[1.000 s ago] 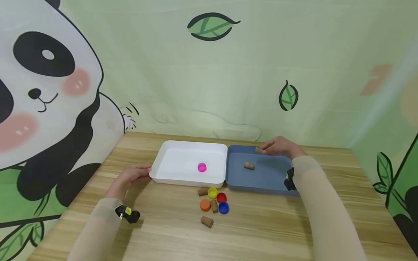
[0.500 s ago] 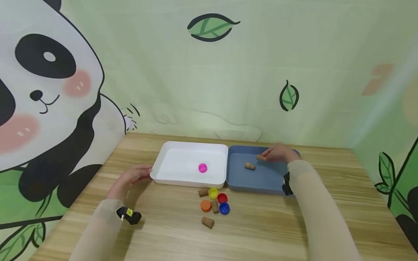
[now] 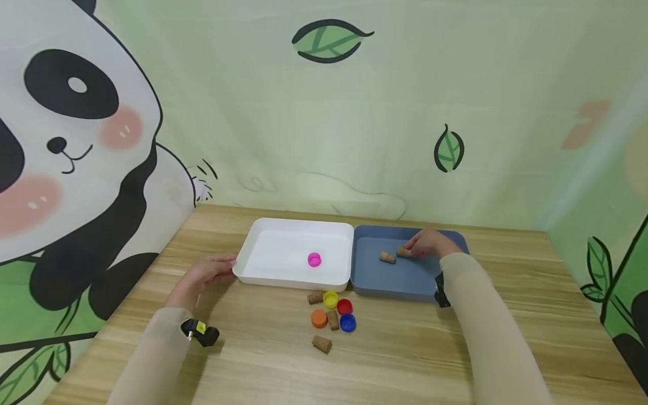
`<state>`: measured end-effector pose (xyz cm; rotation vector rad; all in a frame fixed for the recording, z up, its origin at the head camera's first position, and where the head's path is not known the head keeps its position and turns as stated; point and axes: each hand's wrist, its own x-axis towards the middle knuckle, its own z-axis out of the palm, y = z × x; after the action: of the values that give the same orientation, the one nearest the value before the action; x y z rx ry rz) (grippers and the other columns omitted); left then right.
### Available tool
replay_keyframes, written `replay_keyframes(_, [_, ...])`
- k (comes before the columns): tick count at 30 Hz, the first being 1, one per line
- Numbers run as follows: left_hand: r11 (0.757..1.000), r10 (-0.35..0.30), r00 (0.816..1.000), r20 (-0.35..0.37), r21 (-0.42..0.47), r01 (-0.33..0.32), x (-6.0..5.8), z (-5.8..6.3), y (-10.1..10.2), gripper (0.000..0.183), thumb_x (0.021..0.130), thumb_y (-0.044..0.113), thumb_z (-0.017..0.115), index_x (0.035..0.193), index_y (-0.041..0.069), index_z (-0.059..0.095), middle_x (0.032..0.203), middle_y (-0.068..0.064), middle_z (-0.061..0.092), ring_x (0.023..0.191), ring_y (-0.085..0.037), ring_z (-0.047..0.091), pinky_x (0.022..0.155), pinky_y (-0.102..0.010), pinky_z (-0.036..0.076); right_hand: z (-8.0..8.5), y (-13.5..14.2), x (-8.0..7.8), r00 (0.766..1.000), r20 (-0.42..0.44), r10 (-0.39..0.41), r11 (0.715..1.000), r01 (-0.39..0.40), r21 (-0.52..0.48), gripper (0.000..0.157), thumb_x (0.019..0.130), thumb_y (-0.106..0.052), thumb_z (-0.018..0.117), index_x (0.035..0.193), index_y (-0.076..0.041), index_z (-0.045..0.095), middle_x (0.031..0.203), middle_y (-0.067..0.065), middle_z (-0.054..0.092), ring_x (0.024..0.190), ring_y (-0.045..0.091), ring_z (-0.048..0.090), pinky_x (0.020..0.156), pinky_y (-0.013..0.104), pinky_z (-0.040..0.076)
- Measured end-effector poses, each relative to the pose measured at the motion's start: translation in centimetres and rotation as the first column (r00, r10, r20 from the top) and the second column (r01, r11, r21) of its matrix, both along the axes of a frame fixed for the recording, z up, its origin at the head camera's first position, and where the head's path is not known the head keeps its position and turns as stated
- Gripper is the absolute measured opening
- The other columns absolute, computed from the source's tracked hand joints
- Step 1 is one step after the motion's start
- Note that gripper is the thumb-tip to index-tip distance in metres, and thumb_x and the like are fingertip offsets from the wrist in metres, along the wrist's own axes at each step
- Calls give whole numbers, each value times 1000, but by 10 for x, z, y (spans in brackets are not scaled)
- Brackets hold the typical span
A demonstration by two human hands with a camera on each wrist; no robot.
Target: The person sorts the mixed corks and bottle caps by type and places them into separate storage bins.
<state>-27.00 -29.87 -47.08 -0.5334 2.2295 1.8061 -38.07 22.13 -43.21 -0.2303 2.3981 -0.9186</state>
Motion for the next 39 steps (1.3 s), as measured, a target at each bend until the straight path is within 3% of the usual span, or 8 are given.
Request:
replay_keyframes(7, [1000,-18,1000,-9,14,18,0,1,0,44,101,5,62,141,-10,53,134,-24,66,79,-3,67,85,-25,63,1,-5,2,999,-47,3,997,0,78,32,93,3,64,123,14,65,127,31,67,102,22,65,87,32,60])
replay_keyframes(18, [1000,-26,1000,-13,1,26,-1,2,2,43,101,6,61,141,-9,54,139,-26,62,81,-4,68,89,-28,63,2,-6,2,999,-21,-27,994,29,104,33,96,2,63,126,13,63,134,32,62,115,32,63,100,43,58])
replay_keyframes(23, [999,-35,999,-12,10,35,-1,2,2,44,101,5,61,142,-11,52,141,-27,60,81,-4,67,90,-28,63,7,-6,3,1000,-11,10,993,-8,122,36,96,1,62,129,14,59,136,33,60,117,34,62,105,45,56])
replay_keyframes(28, [998,-46,998,-35,42,48,-1,3,-2,45,101,3,60,142,-13,50,119,-17,75,79,-2,67,86,-25,63,18,-4,2,993,-53,105,979,-94,181,40,97,-1,57,134,16,54,135,33,59,118,36,61,104,45,56])
replay_keyframes(32, [996,-50,997,-52,69,53,-2,3,-5,45,101,1,59,142,-16,49,98,0,77,77,-1,67,82,-23,63,29,-1,3,986,-118,119,978,-96,185,40,97,-1,57,132,17,55,134,35,60,120,40,62,101,45,58])
replay_keyframes(39, [996,-39,999,-34,80,42,-2,-1,-4,46,100,0,61,141,-16,50,92,3,76,77,-3,67,81,-24,64,46,7,14,979,-185,86,992,-67,107,41,100,-7,58,133,17,56,138,36,57,126,48,58,99,48,60])
